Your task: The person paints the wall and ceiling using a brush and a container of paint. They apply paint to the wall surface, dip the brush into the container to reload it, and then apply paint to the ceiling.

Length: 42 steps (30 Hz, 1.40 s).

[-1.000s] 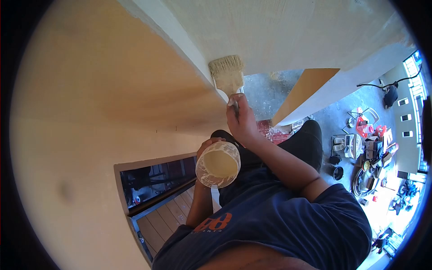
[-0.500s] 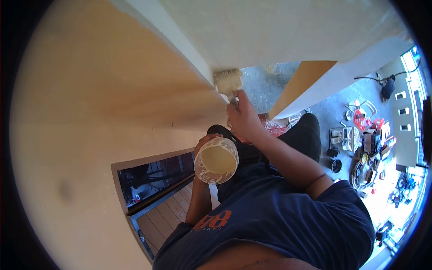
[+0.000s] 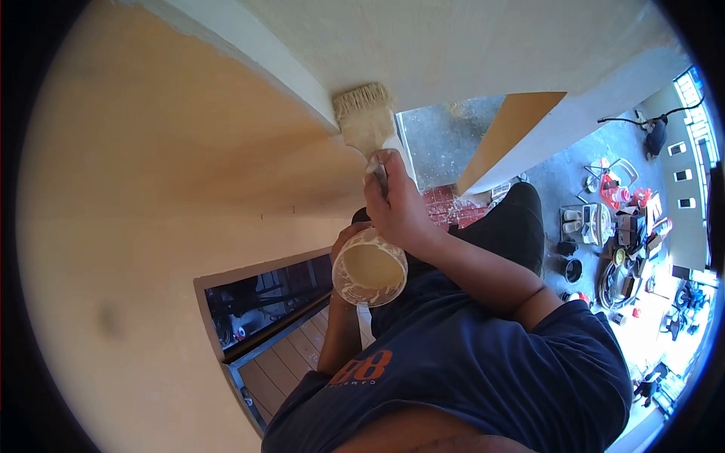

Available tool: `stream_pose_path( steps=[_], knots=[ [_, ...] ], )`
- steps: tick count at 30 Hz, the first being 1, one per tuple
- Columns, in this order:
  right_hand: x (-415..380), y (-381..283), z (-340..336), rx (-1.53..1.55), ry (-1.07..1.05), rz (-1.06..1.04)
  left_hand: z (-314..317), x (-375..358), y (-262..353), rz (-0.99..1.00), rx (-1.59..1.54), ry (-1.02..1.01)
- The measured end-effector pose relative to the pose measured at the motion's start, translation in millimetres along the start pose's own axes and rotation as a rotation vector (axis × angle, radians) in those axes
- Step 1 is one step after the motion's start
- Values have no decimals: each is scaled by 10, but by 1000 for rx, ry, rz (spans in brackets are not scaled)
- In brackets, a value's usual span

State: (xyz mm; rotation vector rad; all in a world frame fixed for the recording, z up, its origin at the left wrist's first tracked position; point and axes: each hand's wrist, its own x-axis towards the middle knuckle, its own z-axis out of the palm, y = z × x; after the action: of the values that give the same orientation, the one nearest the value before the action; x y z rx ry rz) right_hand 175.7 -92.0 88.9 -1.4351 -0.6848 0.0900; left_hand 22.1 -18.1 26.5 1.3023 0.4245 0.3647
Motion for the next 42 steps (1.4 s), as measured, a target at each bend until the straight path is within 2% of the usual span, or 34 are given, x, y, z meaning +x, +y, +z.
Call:
stream_pose_path(
  steps=[1, 3, 4, 6, 7, 9, 13, 15, 17, 19, 21, 22, 23, 25, 26, 28, 29, 31, 35, 37, 38, 40, 41, 42],
  knots=[
    [-7, 81, 17, 2, -2, -8, 4, -14, 25, 8, 1, 1],
    [-25, 260, -15, -61, -67, 224, 77, -44, 54, 200, -9, -30],
    [-41, 319, -65, -53, -63, 223, 126, -51, 44, 201, 0, -32],
    [-59, 442, -149, -153, -103, 222, 172, -36, 39, 262, -213, -6],
    [-97, 540, -176, -144, -105, 220, 130, -36, 24, 265, -205, -2],
    [-148, 667, -245, -196, -129, 297, 69, -5, -5, 370, 50, -114],
    [-230, 698, -293, -187, -99, 309, 195, -25, 173, 324, 169, -126],
    [-147, 633, -281, -165, -102, 337, 452, 9, 306, 301, -252, 129],
    [-22, 503, -237, -137, -96, 370, 490, 24, 310, 327, -170, 117],
    [158, 308, -162, 173, -107, 507, 411, 25, 305, 355, -82, 100],
    [237, -39, -161, 260, -104, 495, 235, 13, 258, 316, 137, -83],
    [259, -165, -177, 332, -108, 486, 275, -2, 345, 221, 145, -31],
    [253, -205, -200, 345, -105, 491, 348, -5, 414, 215, 158, -31],
    [211, -225, -231, 296, -103, 267, 444, 17, 493, 334, 354, 55],
    [216, -217, -256, 306, -99, 274, 430, 22, 474, 326, 363, 55],
    [244, -184, -316, 158, -65, 113, 410, 11, 432, 191, -56, 79],
    [221, -71, -296, 162, -63, 117, 423, 9, 414, 187, -52, 79],
    [104, 301, -172, -20, -100, 122, 483, 23, 408, 418, 73, 15],
    [-144, 509, -142, -97, -47, 200, 486, 15, 378, 381, -12, 3],
    [-170, 368, -236, -80, -82, 215, 607, 20, 445, 464, 227, -10],
    [-154, 311, -254, -79, -78, 221, 658, 27, 471, 458, 229, -12],
    [-79, 236, -261, -55, -70, 71, 754, 57, 486, 527, 148, -7],
    [-48, 246, -247, -58, -63, 76, 749, 38, 496, 522, 147, -14],
    [-3, 277, -212, -71, -83, 64, 715, 13, 524, 378, -47, 5]
  ],
)
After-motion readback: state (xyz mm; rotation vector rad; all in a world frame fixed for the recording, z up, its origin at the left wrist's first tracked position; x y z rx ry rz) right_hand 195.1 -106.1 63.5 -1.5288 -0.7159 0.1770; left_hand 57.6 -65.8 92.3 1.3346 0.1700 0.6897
